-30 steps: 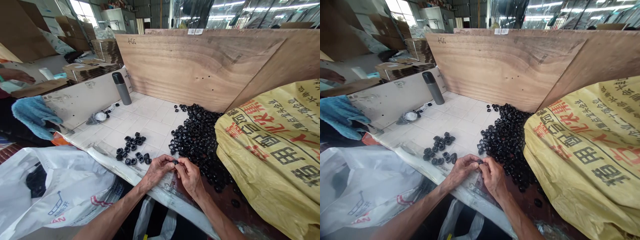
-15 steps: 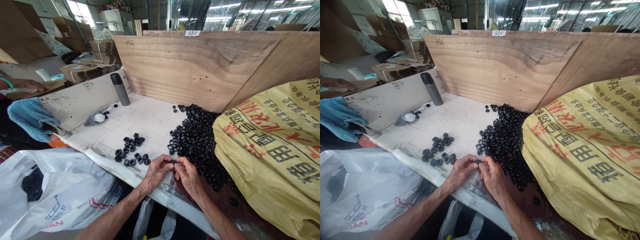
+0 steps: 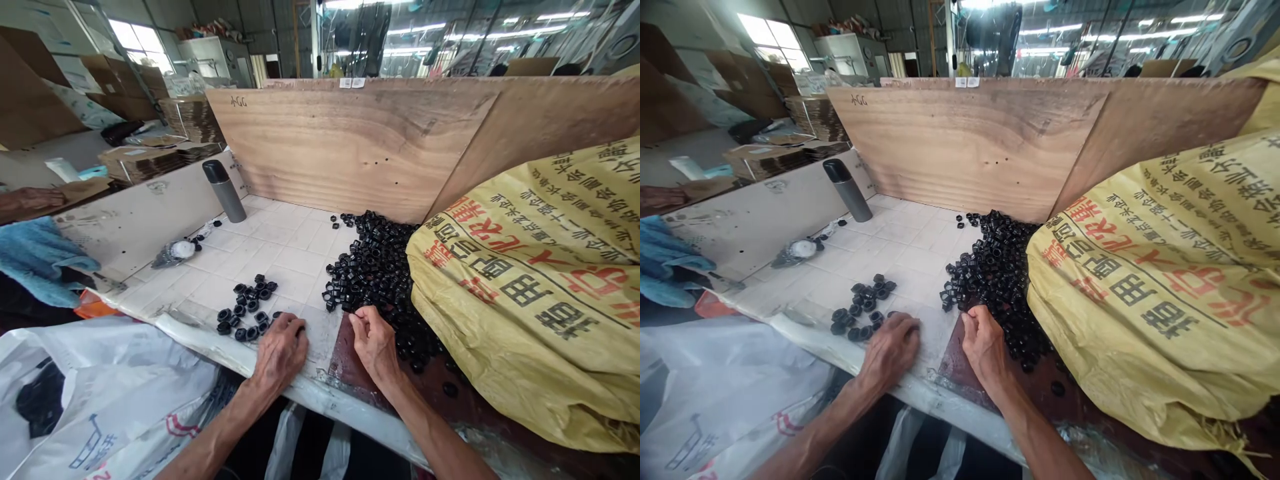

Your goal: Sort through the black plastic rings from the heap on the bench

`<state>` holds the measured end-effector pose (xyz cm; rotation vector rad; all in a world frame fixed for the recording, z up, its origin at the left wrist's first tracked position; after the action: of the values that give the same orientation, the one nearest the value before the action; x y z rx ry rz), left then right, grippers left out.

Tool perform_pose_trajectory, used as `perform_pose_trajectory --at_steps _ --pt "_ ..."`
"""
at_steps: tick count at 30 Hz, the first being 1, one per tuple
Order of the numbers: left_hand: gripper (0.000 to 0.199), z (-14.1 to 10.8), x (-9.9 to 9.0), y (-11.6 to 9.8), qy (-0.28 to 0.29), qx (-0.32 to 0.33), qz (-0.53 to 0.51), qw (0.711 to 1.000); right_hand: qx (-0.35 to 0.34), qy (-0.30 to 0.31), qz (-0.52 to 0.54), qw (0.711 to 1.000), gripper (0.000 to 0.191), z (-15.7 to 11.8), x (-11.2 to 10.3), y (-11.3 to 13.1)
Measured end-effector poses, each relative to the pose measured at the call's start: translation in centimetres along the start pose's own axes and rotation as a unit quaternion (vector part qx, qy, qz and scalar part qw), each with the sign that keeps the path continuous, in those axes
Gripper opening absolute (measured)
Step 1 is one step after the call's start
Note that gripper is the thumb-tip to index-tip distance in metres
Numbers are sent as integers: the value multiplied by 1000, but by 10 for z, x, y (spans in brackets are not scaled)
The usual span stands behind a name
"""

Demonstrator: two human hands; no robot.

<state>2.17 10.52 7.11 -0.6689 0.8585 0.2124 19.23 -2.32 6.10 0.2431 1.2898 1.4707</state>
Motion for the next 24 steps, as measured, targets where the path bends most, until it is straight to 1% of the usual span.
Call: perform_pose_trajectory --at_steps 1,2,3,4,6,8,9,11,13,15,16,18,21,24 --pt "24 0 -7 3 -36 1 52 998 -25 -23 -45 998 12 0 -4 1" --pt "28 0 -12 2 -65 3 87 994 -41 -34 -85 995 9 0 -6 1" --pt "30 0 -13 -1 -83 7 98 992 -53 -33 -122 991 9 -1 -5 2" --pt "31 2 -9 -7 -88 14 87 992 -62 -24 -158 985 12 -1 -2 2" --pt "32 11 9 -22 -64 27 23 997 -75 2 -220 973 15 -3 5 3" --pt "37 23 30 -32 -29 20 -37 999 -85 22 -255 963 9 -4 9 4" --pt "35 30 39 -34 -17 11 -55 998 -90 31 -260 961 7 -4 11 4" --pt "28 42 52 -29 -2 -23 -83 996 -89 36 -248 964 7 -4 11 3" --pt "22 47 56 -17 7 -78 -115 990 -68 23 -231 970 5 -4 7 -1" --pt "19 44 57 -7 30 -119 -145 982 -44 5 -229 972 15 -3 2 -6" --pt "19 40 55 -6 43 -125 -153 979 -38 3 -237 971 19 -3 1 -7" --pt "23 32 47 -7 58 -117 -160 978 -40 12 -256 966 17 -4 2 -6" --pt "33 22 35 -8 53 -102 -160 980 -62 37 -256 964 10 -5 6 1" --pt "39 18 38 -11 52 -76 -140 986 -93 54 -217 970 8 -6 10 7"
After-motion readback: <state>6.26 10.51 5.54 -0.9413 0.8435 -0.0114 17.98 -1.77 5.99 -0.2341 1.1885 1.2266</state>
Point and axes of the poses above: each hand's wrist, its own z-axis towards the middle knuckle, its own x-axis out of the palm, y = z × x, the point moved 10 cm from there along z, towards the middle knuckle, and after that the axes turned 7 degrees about -y, right-handed, at the moved point
